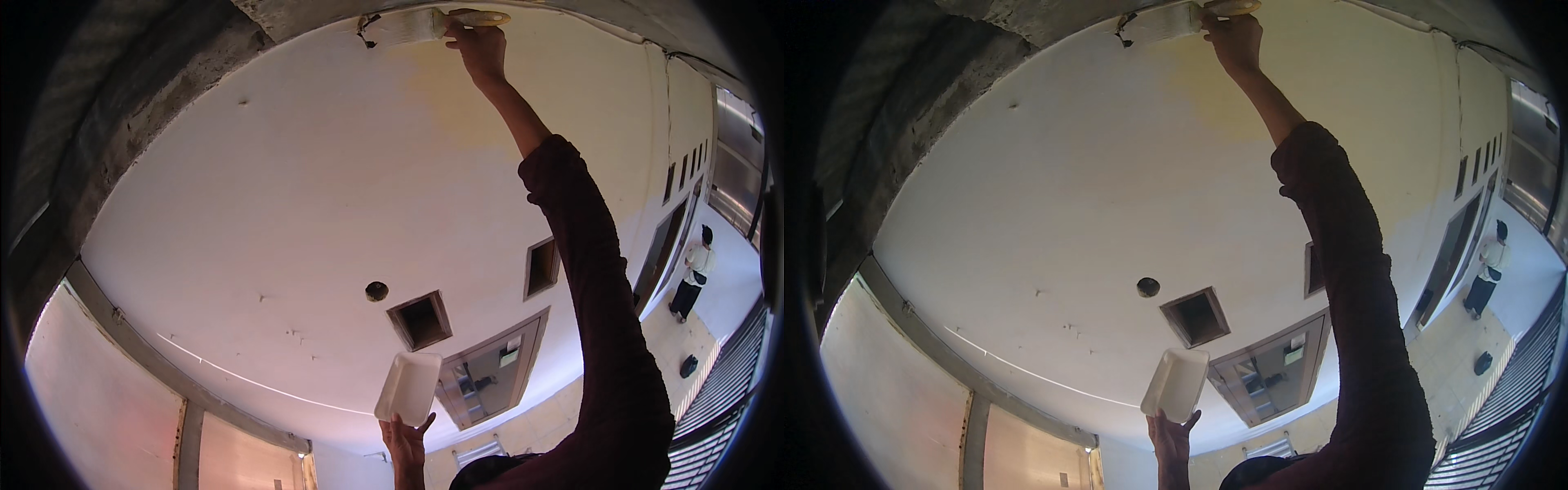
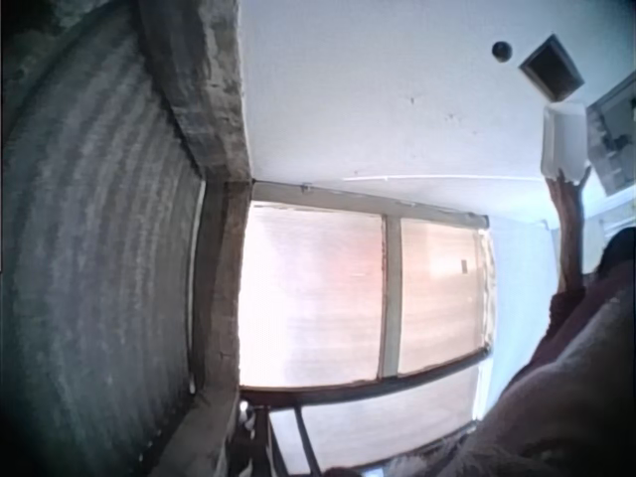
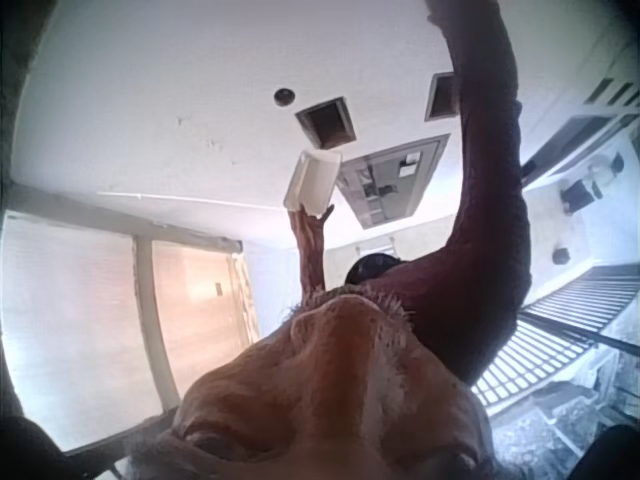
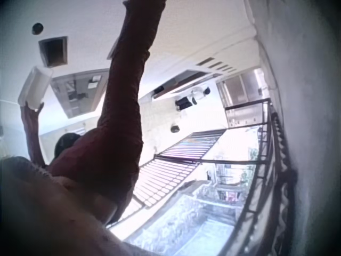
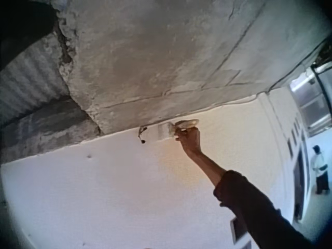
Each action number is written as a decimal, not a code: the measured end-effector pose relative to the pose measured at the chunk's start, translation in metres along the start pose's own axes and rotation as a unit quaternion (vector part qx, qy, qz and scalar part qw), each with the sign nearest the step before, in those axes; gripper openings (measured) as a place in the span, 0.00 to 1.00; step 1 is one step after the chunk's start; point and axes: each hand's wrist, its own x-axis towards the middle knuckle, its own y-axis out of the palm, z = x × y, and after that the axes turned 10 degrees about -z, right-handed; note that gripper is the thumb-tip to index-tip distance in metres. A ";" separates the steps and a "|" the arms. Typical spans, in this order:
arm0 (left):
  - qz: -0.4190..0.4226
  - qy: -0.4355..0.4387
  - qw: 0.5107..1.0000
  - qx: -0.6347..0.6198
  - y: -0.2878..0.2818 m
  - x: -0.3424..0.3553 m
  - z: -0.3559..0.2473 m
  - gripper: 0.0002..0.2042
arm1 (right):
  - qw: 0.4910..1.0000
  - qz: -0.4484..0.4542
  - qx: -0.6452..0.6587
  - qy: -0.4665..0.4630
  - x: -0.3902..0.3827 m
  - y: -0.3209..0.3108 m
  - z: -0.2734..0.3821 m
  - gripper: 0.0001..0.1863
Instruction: The person paints a white ceiling using a paintbrush and a small container of paint. They repeatedly dip the brush into the container and apply paint to the ceiling surface in a methodical manner.
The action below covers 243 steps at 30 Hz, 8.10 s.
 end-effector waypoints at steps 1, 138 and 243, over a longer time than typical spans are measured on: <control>-0.003 -0.006 1.000 -0.019 -0.002 0.001 0.001 0.25 | 1.000 -0.013 -0.007 -0.008 0.008 -0.009 -0.009 0.17; -0.004 -0.002 1.000 -0.021 -0.014 -0.003 0.010 0.25 | 0.975 -0.029 -0.104 -0.192 -0.036 0.016 0.009 0.09; -0.006 -0.012 1.000 0.004 -0.019 0.000 0.019 0.25 | 0.919 -0.161 -0.281 -0.227 0.057 -0.067 -0.045 0.11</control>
